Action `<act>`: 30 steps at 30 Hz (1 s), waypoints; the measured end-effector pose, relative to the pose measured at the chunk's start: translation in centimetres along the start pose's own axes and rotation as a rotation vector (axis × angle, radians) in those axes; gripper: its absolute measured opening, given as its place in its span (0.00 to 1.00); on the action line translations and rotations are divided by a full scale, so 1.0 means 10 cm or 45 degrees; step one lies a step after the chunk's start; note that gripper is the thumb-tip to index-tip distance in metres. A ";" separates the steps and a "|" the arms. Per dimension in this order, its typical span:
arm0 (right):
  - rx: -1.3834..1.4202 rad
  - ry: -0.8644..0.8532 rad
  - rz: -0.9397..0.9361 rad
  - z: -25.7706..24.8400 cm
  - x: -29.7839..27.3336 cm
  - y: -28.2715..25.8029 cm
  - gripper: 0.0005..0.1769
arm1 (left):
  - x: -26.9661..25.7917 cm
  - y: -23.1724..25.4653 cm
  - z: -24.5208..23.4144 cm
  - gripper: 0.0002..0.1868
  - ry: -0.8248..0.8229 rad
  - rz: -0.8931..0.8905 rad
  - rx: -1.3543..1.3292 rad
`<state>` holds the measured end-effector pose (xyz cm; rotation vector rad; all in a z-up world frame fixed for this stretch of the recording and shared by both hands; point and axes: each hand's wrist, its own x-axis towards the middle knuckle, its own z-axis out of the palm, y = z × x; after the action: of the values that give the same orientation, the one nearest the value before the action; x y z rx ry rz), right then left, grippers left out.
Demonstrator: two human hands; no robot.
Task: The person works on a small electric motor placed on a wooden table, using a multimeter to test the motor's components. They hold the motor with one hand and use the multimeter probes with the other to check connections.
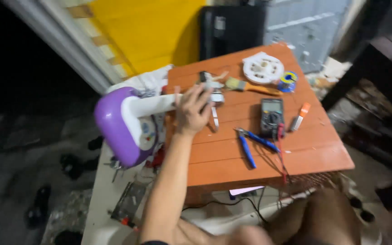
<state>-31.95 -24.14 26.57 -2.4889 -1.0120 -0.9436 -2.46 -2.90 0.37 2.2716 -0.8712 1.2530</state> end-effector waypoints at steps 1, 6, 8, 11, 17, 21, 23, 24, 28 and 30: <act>-0.031 -0.013 -0.091 0.02 -0.03 -0.07 0.07 | 0.03 -0.07 -0.14 0.21 0.017 -0.015 0.042; -0.370 -0.147 -0.286 0.38 -0.48 0.03 0.15 | 0.08 0.00 -0.04 0.24 0.028 0.051 -0.181; -0.122 -0.137 -0.055 0.73 -0.76 0.45 0.09 | 0.05 -0.03 -0.04 0.30 0.027 0.036 -0.216; 0.394 0.020 0.566 1.11 -1.21 0.74 0.21 | 0.12 0.01 -0.11 0.32 0.116 -0.006 -0.213; 1.120 0.556 1.907 1.38 -2.18 0.72 0.21 | 0.09 -0.18 -0.02 0.11 0.304 -0.141 -0.099; 1.055 0.769 1.981 1.57 -3.43 0.96 0.23 | 0.12 -0.19 -0.10 0.22 0.367 -0.185 -0.015; 0.974 0.823 1.963 1.55 -3.68 1.00 0.22 | 0.13 -0.15 -0.08 0.11 0.343 -0.210 -0.051; 0.889 0.879 1.936 1.53 -3.80 1.03 0.21 | 0.14 -0.13 -0.08 0.08 0.328 -0.236 -0.088; 0.823 0.810 1.933 1.36 -3.30 1.16 0.20 | 0.16 0.03 -0.13 0.25 0.191 -0.285 -0.107; 0.826 0.629 1.843 1.16 -2.65 1.10 0.22 | 0.17 0.05 -0.11 0.27 0.080 -0.342 -0.070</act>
<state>-33.11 -39.88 -0.02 -1.5876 0.5862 -0.4918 -2.79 -3.16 2.42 2.2057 -0.5492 1.1567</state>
